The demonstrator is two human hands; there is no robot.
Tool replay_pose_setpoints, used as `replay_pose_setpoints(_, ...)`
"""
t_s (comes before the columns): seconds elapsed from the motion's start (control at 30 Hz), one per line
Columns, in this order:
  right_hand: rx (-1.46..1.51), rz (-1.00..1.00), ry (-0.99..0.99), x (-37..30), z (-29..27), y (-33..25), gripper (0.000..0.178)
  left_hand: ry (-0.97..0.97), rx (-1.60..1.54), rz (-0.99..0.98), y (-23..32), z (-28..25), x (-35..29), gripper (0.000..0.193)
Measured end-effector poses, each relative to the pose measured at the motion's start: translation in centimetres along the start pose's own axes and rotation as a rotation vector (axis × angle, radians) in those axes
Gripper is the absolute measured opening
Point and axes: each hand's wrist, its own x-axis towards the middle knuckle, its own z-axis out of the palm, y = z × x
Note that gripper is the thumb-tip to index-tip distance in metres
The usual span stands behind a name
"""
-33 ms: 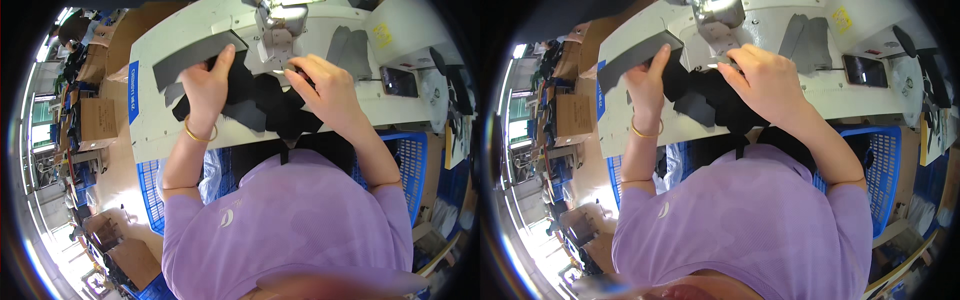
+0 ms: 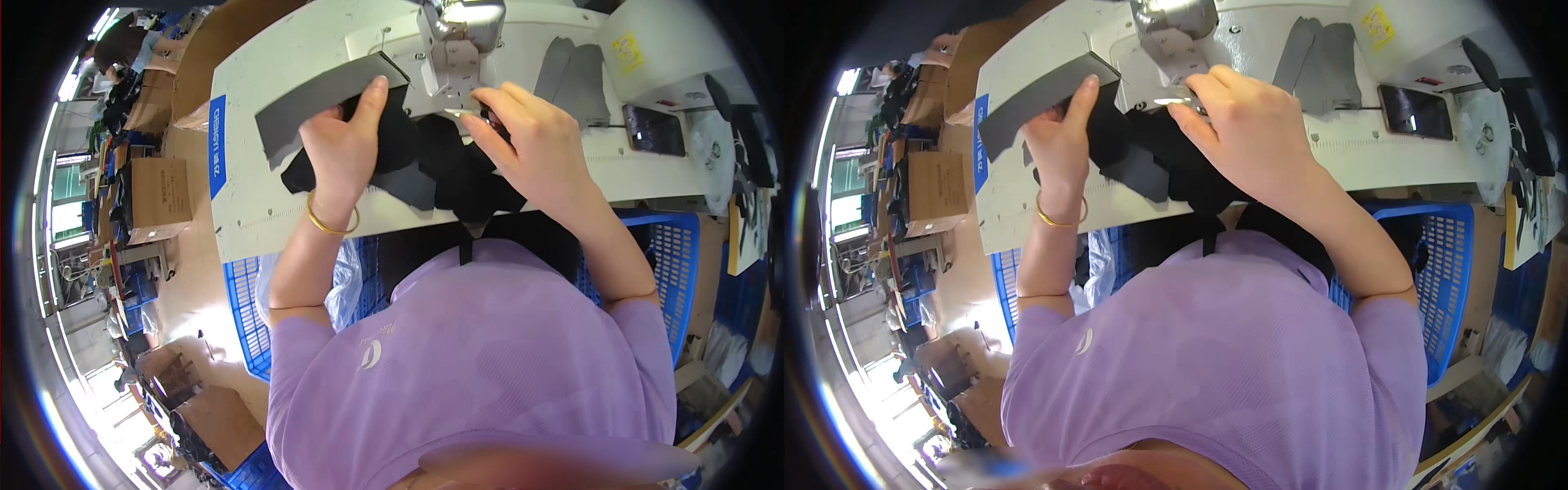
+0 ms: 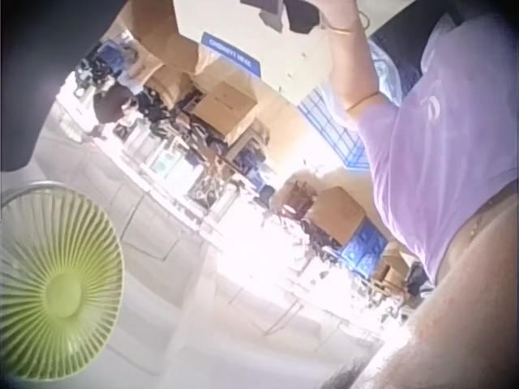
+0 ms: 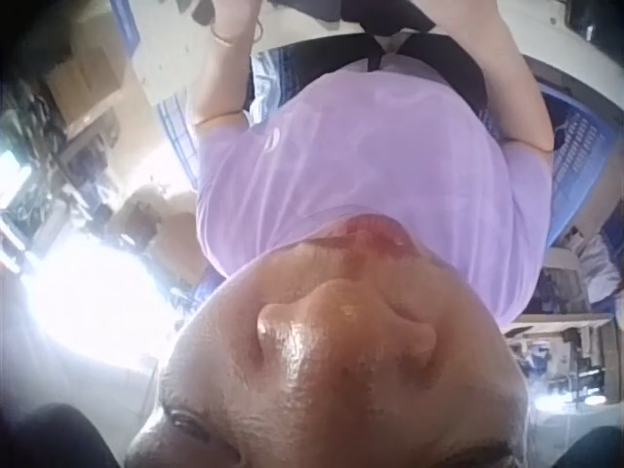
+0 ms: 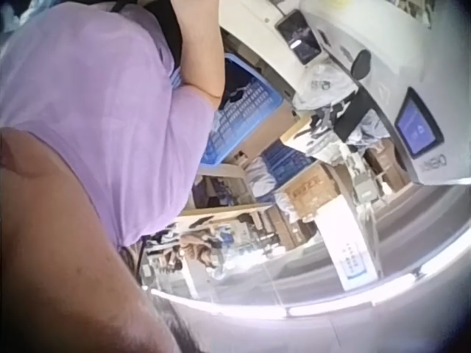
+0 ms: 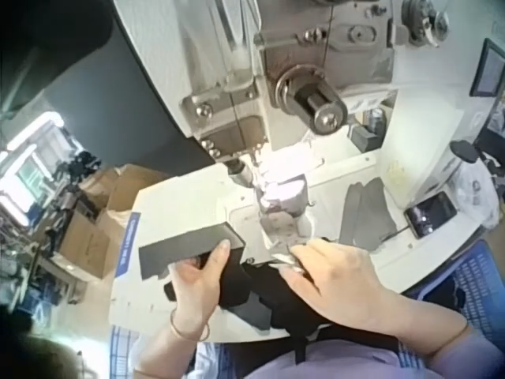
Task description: Using an industrial sewing machine to join black fabric shoe components together.
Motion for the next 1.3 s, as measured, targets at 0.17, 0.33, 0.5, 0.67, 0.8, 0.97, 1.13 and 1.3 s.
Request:
replay_pose_setpoints(0.17, -0.199, -0.078, -0.01, 0.3, 1.8, -1.1, 0.025, 0.017, 0.042, -0.083, -0.2, 0.4, -3.2, 0.017)
replay_pose_setpoints(0.33, -0.265, -0.106, -0.045, 0.5, 2.6, -1.8, 0.026, -0.043, 0.045, -0.137, 0.1, 0.8, -4.5, 0.02)
replay_pose_setpoints(0.5, -0.244, -0.093, -0.006, 0.3, 2.3, -0.9, 0.025, -0.152, -0.075, -0.319, -0.3, -0.2, -4.2, 0.017)
replay_pose_setpoints(0.67, 0.249, -0.008, -0.015, 0.7, 2.3, 0.5, 0.028, -0.21, -0.377, -0.7, 0.6, -1.5, -3.7, 0.021)
replay_pose_setpoints(0.8, 0.275, -0.07, -0.108, 1.3, 3.1, 0.7, 0.025, -0.308, -0.307, -0.749, 0.9, -1.7, -3.7, 0.026)
replay_pose_setpoints(0.97, 0.408, -0.086, -0.094, 1.6, 4.0, 0.7, 0.026, -0.361, -0.253, -0.731, 1.1, -2.9, -3.7, 0.028)
replay_pose_setpoints(1.13, 0.525, 0.115, -0.029, 0.8, 3.4, 1.0, 0.025, -0.143, -0.023, -0.731, -1.7, -9.1, -1.2, 0.032)
replay_pose_setpoints(1.3, 0.558, 0.23, -0.076, -0.6, 4.0, 2.3, 0.031, -0.099, 0.157, -0.785, -7.9, -15.8, -0.3, 0.041)
